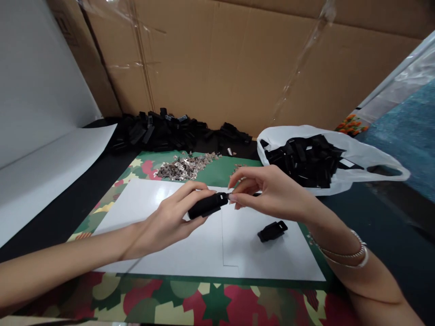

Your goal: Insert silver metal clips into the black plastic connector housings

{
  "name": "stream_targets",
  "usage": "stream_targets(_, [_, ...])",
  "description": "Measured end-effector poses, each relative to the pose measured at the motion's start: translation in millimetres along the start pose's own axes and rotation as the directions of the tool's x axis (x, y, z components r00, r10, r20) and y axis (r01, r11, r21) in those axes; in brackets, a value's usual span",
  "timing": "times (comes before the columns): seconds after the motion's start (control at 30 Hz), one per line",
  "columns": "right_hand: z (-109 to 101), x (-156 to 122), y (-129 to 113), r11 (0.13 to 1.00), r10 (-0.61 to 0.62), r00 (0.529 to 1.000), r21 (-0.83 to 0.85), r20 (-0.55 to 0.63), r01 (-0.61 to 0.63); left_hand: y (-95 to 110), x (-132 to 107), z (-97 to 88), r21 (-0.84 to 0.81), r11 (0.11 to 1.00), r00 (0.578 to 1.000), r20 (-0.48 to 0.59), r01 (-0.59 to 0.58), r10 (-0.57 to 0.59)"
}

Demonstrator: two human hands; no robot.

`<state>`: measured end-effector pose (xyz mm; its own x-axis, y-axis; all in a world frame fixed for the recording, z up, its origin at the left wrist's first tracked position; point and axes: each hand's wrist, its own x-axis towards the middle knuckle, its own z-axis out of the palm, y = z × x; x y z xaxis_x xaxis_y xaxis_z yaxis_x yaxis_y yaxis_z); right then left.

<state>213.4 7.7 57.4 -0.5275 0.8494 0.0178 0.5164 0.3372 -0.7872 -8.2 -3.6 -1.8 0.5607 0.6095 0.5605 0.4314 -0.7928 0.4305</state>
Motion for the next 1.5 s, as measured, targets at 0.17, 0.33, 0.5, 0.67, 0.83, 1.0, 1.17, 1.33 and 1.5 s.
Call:
stream_targets(0.17, [6.7, -1.2, -2.4, 0.988, -0.039, 0.997, -0.150, -0.070, 0.028, -1.6, -1.3, -1.1, 0.026, 1.000, 1.000, 0.020, -0.014, 0.014])
stream_targets(0.33, [14.5, 0.7, -0.4, 0.988, -0.032, 0.995, -0.150, -0.098, 0.017, -6.3, -3.3, -2.6, 0.058, 0.995, 0.994, 0.085, -0.078, 0.073])
stream_targets(0.5, [19.8, 5.2, 1.5, 0.992, 0.024, 0.993, -0.118, -0.113, -0.038, -6.4, -4.7, -1.6, 0.064, 0.995, 0.993, 0.092, -0.074, 0.068])
stream_targets(0.67, [23.4, 8.1, 4.0, 0.995, 0.076, 0.990, -0.050, -0.119, -0.082, -7.0, -5.0, -1.4, 0.086, 0.993, 0.992, 0.103, -0.085, 0.076])
stream_targets(0.83, [7.8, 14.0, 16.8, 0.987, 0.086, 0.980, 0.120, 0.177, -0.108, -8.9, -3.2, -0.5, 0.061, 0.996, 0.996, 0.071, -0.064, 0.059])
stream_targets(1.0, [-2.3, 17.5, 24.3, 0.999, -0.047, 0.967, 0.027, 0.249, 0.041, -6.1, 2.4, 0.9, -0.008, 0.999, 0.999, 0.009, 0.034, -0.034])
stream_targets(1.17, [10.2, 14.6, 18.6, 0.935, -0.254, 0.965, -0.241, 0.059, 0.261, -3.4, 9.5, -4.6, -0.140, 0.968, 0.977, 0.082, 0.208, -0.197])
stream_targets(1.33, [14.3, 9.1, 13.9, 0.878, -0.311, 0.949, -0.369, 0.046, 0.306, -4.3, 22.3, -19.7, -0.429, 0.726, 0.820, 0.466, 0.537, -0.331])
stream_targets(1.5, [19.0, 7.7, 13.2, 0.862, -0.339, 0.936, -0.367, 0.092, 0.348, 2.7, 28.4, -22.7, -0.457, 0.557, 0.697, 0.623, 0.693, -0.355])
